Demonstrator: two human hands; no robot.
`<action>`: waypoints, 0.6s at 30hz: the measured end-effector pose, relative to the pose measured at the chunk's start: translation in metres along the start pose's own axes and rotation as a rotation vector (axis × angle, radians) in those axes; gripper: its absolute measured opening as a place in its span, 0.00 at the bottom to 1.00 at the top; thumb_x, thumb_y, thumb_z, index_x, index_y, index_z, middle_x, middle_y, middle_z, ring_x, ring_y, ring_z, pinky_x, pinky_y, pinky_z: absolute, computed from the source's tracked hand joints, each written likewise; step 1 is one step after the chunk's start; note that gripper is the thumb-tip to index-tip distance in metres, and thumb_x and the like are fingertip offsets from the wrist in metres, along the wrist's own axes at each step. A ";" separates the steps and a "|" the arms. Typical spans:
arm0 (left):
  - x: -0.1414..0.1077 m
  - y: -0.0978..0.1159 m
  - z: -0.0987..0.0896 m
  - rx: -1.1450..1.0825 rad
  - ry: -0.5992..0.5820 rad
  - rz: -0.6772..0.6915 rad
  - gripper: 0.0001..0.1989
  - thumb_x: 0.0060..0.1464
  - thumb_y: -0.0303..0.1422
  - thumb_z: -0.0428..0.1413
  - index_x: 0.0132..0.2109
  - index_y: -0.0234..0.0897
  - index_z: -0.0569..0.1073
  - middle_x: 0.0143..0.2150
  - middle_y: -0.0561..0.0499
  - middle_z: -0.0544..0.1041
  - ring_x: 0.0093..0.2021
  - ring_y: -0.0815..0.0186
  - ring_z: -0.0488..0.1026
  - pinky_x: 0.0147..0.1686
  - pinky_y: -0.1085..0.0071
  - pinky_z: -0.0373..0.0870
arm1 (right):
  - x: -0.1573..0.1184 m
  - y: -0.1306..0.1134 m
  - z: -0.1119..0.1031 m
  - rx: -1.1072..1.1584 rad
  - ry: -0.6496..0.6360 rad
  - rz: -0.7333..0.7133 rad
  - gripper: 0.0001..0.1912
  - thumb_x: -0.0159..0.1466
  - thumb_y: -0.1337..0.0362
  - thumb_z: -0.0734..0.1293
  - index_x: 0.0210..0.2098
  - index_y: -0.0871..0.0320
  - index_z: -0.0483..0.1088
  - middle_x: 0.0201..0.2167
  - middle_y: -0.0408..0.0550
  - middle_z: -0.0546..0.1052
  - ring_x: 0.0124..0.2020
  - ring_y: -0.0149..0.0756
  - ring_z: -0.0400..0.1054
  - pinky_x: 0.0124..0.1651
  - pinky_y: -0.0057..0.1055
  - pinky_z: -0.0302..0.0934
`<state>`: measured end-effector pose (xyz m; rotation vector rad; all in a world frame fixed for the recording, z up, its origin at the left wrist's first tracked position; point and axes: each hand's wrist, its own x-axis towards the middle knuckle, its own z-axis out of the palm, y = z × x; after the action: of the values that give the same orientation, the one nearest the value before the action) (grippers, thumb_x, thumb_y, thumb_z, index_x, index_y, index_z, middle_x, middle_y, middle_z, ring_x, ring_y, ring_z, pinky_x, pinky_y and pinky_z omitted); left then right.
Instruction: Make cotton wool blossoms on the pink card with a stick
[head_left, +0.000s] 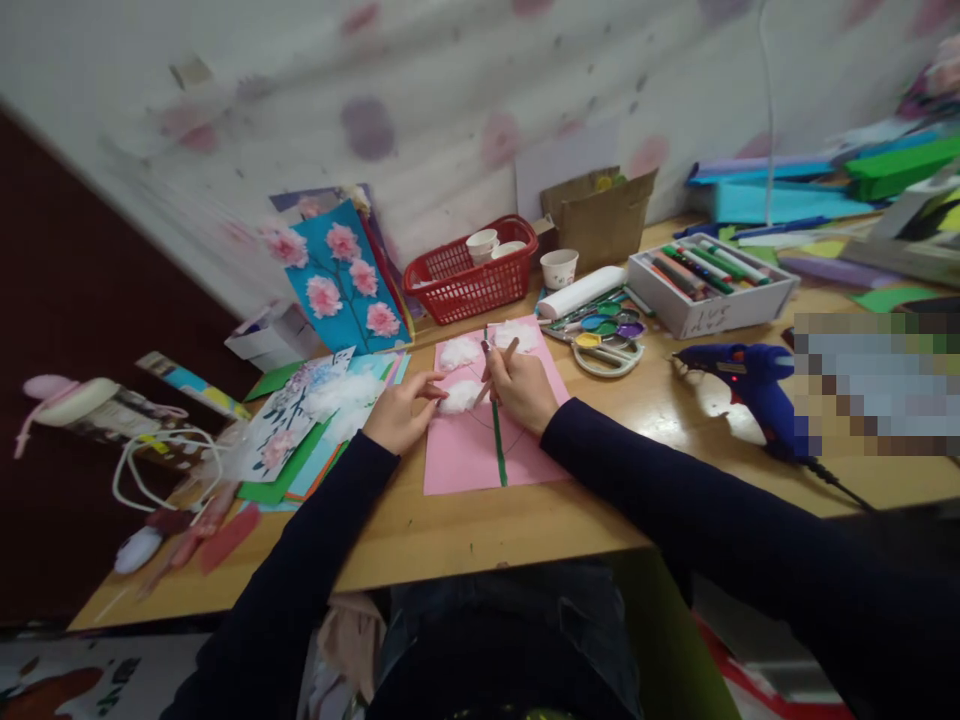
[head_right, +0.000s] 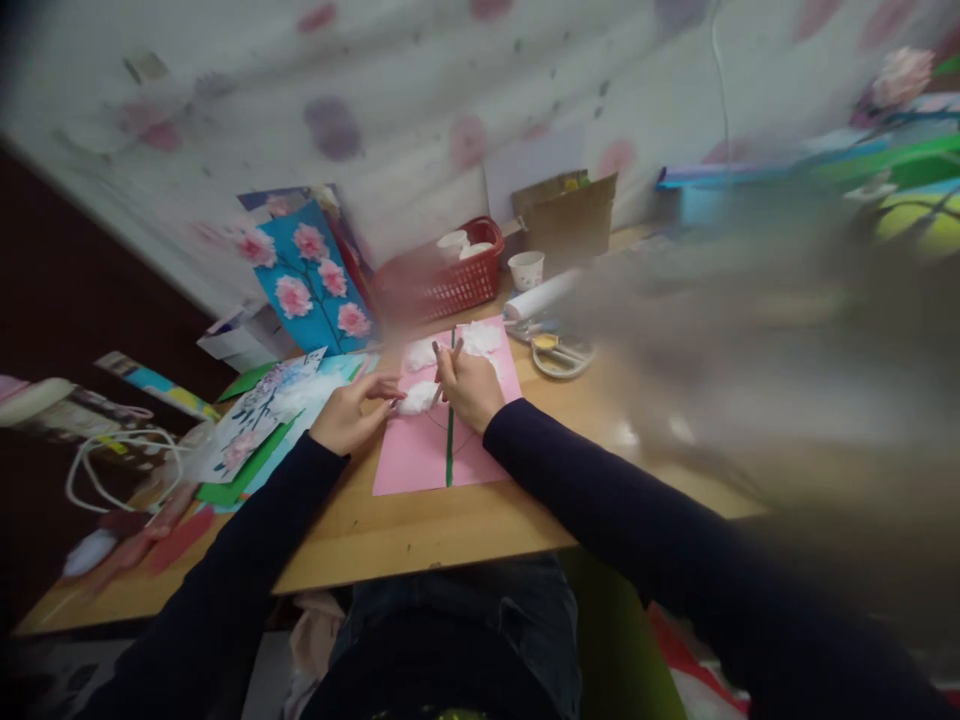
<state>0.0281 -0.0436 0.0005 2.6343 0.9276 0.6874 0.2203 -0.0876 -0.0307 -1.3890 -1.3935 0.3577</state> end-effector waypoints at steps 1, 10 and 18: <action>-0.002 -0.003 0.001 -0.015 -0.001 -0.004 0.18 0.48 0.23 0.50 0.48 0.34 0.67 0.38 0.48 0.79 0.42 0.64 0.76 0.46 0.64 0.70 | 0.000 0.002 0.000 0.033 0.027 0.022 0.26 0.67 0.54 0.51 0.21 0.59 0.67 0.11 0.41 0.67 0.14 0.28 0.64 0.24 0.23 0.54; -0.004 -0.007 -0.005 0.029 0.042 -0.018 0.16 0.48 0.24 0.51 0.45 0.36 0.69 0.38 0.50 0.80 0.40 0.64 0.77 0.44 0.65 0.71 | 0.002 0.004 -0.006 0.035 0.143 0.022 0.28 0.66 0.51 0.51 0.18 0.58 0.66 0.10 0.43 0.67 0.14 0.30 0.64 0.23 0.25 0.56; -0.016 -0.046 -0.045 0.094 0.396 -0.209 0.11 0.49 0.24 0.52 0.40 0.37 0.72 0.34 0.52 0.79 0.38 0.65 0.77 0.45 0.65 0.71 | 0.007 0.000 -0.017 -0.379 -0.034 -0.190 0.26 0.66 0.56 0.51 0.18 0.58 0.67 0.13 0.47 0.70 0.17 0.31 0.65 0.24 0.26 0.51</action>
<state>-0.0296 -0.0150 0.0155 2.4716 1.3483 1.1598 0.2360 -0.0895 -0.0208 -1.5401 -1.6663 -0.0101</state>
